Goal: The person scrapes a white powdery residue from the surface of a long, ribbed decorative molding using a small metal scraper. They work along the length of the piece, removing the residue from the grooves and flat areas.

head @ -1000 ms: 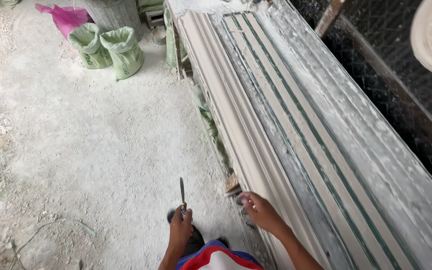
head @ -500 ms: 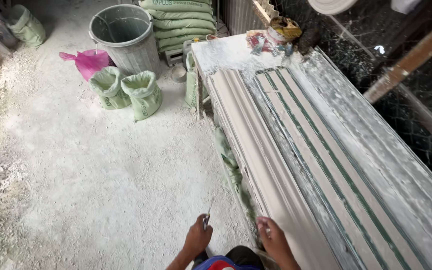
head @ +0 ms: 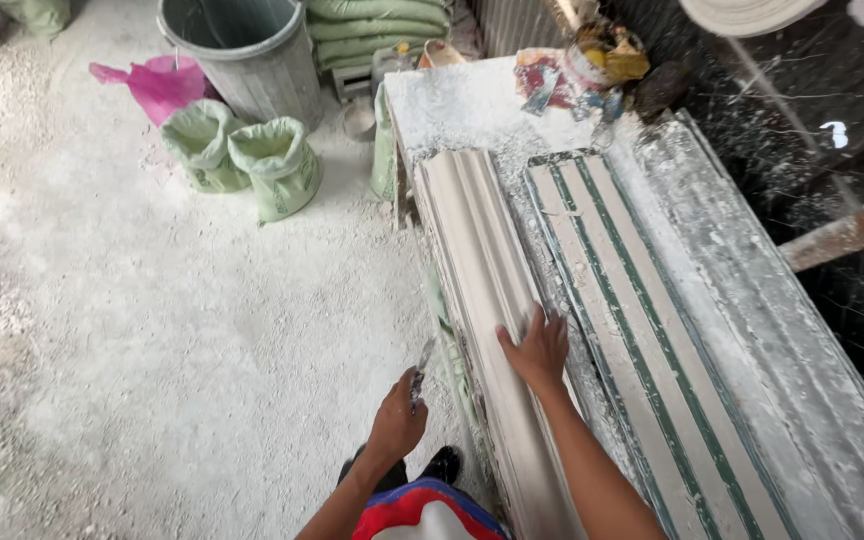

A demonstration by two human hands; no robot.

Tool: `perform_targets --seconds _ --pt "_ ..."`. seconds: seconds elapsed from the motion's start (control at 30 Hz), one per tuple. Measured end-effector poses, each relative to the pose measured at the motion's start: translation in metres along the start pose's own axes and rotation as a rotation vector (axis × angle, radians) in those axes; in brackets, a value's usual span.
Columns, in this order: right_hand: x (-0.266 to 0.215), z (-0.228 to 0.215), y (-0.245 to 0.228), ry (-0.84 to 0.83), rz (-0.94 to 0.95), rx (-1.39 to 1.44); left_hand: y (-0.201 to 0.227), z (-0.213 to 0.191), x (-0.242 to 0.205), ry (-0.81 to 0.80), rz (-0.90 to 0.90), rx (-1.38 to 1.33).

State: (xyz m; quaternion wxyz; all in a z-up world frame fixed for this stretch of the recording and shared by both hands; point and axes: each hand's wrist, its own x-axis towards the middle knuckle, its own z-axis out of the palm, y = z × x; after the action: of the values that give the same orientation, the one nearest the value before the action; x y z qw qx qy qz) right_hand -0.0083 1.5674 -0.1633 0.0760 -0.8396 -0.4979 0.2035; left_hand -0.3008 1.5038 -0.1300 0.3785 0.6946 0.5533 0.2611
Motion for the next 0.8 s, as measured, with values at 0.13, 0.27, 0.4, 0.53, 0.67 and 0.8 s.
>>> perform_targets --seconds 0.13,0.27,0.4,0.53,0.67,0.8 --pt "0.024 -0.004 -0.036 -0.243 0.181 -0.042 0.003 0.005 0.030 -0.012 0.024 -0.003" --pt "0.017 -0.004 -0.048 -0.289 0.179 -0.133 -0.004 -0.006 0.067 -0.012 0.037 0.033" --pt "0.011 -0.011 -0.047 -0.263 0.175 -0.172 -0.003 -0.013 0.127 -0.051 -0.111 -0.029" --pt "0.009 -0.008 -0.049 -0.175 0.155 -0.133 0.003 -0.018 0.192 -0.032 0.028 0.074" --pt "0.007 0.002 -0.043 -0.054 0.135 -0.100 0.016 -0.016 0.212 -0.204 -0.091 0.232" --pt "0.006 0.006 -0.046 -0.010 0.129 -0.069 0.032 -0.016 0.209 -0.079 0.067 0.331"
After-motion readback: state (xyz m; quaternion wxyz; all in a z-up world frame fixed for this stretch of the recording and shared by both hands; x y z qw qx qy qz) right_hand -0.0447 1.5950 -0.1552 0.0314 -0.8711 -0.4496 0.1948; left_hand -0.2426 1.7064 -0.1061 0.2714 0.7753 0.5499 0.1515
